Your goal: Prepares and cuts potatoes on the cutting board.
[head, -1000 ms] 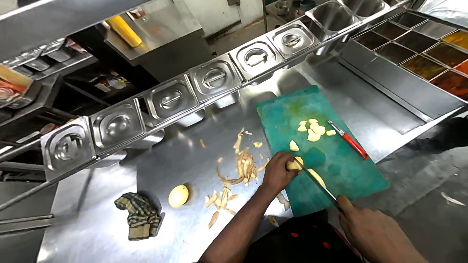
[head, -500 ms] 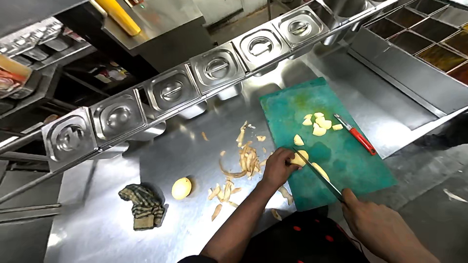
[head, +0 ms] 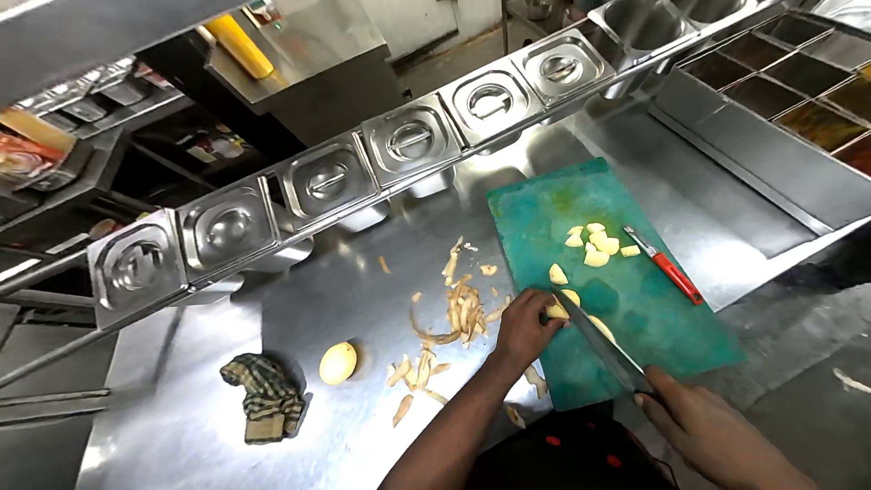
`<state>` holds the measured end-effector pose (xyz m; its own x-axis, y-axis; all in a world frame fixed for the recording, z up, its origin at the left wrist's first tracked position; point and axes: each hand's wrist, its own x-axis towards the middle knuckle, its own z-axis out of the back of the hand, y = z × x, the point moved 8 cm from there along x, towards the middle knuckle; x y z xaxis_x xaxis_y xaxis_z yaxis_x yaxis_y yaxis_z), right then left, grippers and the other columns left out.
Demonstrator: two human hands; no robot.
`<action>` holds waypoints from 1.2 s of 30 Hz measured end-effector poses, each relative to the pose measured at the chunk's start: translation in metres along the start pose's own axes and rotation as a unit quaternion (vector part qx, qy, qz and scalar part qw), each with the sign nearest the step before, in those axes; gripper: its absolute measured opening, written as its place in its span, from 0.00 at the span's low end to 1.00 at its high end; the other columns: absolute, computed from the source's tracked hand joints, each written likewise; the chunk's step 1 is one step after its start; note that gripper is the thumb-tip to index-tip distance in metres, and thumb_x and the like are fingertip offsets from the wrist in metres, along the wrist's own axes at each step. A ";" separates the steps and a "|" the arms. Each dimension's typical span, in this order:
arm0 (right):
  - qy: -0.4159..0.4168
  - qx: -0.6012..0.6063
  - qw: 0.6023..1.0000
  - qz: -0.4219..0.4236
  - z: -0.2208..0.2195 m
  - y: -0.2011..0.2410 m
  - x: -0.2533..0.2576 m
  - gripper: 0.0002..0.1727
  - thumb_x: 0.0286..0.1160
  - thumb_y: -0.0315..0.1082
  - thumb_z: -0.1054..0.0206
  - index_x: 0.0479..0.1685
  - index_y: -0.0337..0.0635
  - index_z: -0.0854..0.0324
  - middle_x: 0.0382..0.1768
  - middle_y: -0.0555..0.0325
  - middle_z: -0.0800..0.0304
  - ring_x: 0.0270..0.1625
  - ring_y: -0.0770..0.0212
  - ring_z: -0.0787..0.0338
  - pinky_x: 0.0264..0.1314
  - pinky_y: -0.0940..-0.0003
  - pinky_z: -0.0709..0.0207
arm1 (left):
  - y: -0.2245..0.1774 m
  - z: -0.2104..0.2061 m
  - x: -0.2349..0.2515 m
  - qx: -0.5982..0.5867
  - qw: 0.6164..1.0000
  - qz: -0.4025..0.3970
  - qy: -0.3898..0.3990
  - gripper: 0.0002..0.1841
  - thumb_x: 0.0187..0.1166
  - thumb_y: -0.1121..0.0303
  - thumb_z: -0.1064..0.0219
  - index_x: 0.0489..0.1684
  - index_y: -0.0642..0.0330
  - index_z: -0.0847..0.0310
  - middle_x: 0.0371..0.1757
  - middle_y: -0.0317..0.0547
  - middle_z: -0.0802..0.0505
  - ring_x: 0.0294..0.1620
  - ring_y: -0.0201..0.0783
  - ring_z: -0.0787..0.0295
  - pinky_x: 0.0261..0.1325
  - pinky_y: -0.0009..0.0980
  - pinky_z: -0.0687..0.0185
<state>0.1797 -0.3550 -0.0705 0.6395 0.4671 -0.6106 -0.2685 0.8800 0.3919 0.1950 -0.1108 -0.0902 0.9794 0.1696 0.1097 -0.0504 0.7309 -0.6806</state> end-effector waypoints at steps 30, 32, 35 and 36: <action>0.036 0.500 0.855 0.131 -0.005 0.016 0.004 0.17 0.85 0.53 0.40 0.56 0.51 0.25 0.22 0.58 0.22 0.14 0.59 0.20 0.13 0.63 0.21 | -0.066 -0.026 0.002 -0.716 0.626 0.168 0.259 0.24 0.83 0.68 0.33 0.79 0.56 0.28 0.71 0.64 0.14 0.66 0.57 0.11 0.69 0.50 0.15; 0.012 0.442 0.890 0.110 -0.003 0.014 0.004 0.19 0.85 0.56 0.41 0.56 0.51 0.25 0.23 0.57 0.20 0.15 0.58 0.18 0.15 0.61 0.19 | -0.064 -0.030 0.002 -0.691 0.652 0.229 0.212 0.17 0.86 0.76 0.40 0.72 0.61 0.25 0.61 0.60 0.08 0.56 0.53 0.06 0.61 0.46 0.10; -0.058 0.398 0.912 0.081 0.004 0.009 0.000 0.20 0.85 0.55 0.43 0.57 0.51 0.25 0.23 0.58 0.18 0.16 0.58 0.17 0.17 0.60 0.17 | -0.054 -0.029 0.002 -0.638 0.693 0.300 0.154 0.15 0.85 0.78 0.37 0.67 0.63 0.24 0.52 0.55 0.09 0.44 0.46 0.06 0.50 0.41 0.08; -0.099 0.398 0.909 0.078 0.010 0.005 -0.004 0.20 0.85 0.55 0.44 0.59 0.50 0.24 0.22 0.59 0.18 0.15 0.59 0.17 0.16 0.60 0.17 | -0.045 -0.025 0.002 -0.619 0.706 0.321 0.121 0.15 0.84 0.77 0.36 0.67 0.63 0.24 0.51 0.55 0.09 0.44 0.47 0.06 0.50 0.42 0.07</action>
<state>0.1831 -0.3536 -0.0595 0.7766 0.4864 -0.4003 0.1885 0.4270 0.8844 0.2045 -0.1599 -0.0768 0.8452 -0.0250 -0.5338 -0.4362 -0.6093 -0.6622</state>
